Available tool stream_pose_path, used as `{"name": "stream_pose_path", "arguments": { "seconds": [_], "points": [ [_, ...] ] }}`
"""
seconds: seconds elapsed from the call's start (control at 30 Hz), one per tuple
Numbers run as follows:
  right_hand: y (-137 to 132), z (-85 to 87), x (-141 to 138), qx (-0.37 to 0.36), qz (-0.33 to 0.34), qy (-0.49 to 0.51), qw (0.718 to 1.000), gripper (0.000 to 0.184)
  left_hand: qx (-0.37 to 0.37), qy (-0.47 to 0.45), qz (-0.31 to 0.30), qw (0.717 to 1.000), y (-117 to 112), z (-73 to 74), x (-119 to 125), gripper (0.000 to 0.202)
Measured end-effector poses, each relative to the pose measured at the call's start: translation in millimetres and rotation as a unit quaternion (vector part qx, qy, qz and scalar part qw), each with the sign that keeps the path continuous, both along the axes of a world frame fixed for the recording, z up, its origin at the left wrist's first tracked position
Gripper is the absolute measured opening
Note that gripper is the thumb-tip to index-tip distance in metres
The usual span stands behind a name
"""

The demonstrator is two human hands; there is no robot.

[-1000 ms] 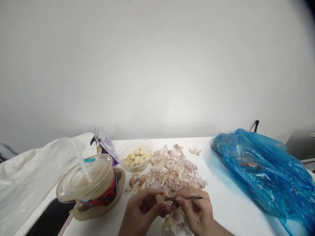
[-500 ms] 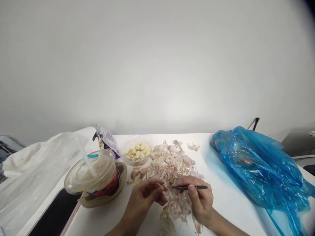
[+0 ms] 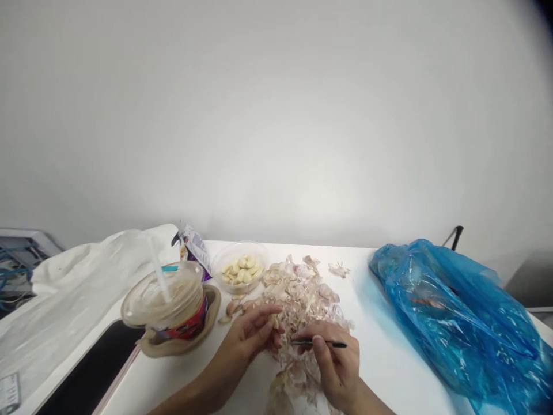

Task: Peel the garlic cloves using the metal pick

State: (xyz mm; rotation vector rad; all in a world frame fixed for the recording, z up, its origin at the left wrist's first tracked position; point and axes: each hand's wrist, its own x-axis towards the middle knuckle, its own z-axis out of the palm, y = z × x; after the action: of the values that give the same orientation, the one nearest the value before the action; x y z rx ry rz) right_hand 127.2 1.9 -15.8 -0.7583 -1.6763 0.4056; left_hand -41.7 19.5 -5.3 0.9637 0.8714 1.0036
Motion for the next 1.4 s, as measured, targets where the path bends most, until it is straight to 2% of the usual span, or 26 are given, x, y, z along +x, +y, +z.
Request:
{"name": "stream_pose_path", "arguments": {
  "seconds": [0.3,0.5,0.67,0.93,1.23,1.4],
  "points": [
    [4,0.1,4,-0.023,0.000,0.015,1.000,0.023,0.034,0.020,-0.004,0.999,-5,-1.4,-1,0.015],
    [4,1.2,3,-0.007,0.055,0.002,0.998,0.019,0.061,0.062,0.036,0.996,-7,-2.2,-4,0.016],
    [3,5.4,5,0.000,0.066,-0.036,0.997,0.023,0.114,0.117,0.074,0.984,-9,-2.8,-4,0.015],
    [1,8.5,2,-0.018,0.086,-0.040,0.995,0.017,0.160,0.209,0.086,0.961,-10,-2.9,-7,0.015],
    [1,9.5,0,-0.009,0.101,-0.044,0.994,0.018,0.190,0.242,0.103,0.946,-11,-5.1,-7,0.015],
    [0,9.1,0,0.009,0.077,-0.046,0.996,0.018,0.168,0.211,0.091,0.959,-11,-7.9,-6,0.015]
  ]
}}
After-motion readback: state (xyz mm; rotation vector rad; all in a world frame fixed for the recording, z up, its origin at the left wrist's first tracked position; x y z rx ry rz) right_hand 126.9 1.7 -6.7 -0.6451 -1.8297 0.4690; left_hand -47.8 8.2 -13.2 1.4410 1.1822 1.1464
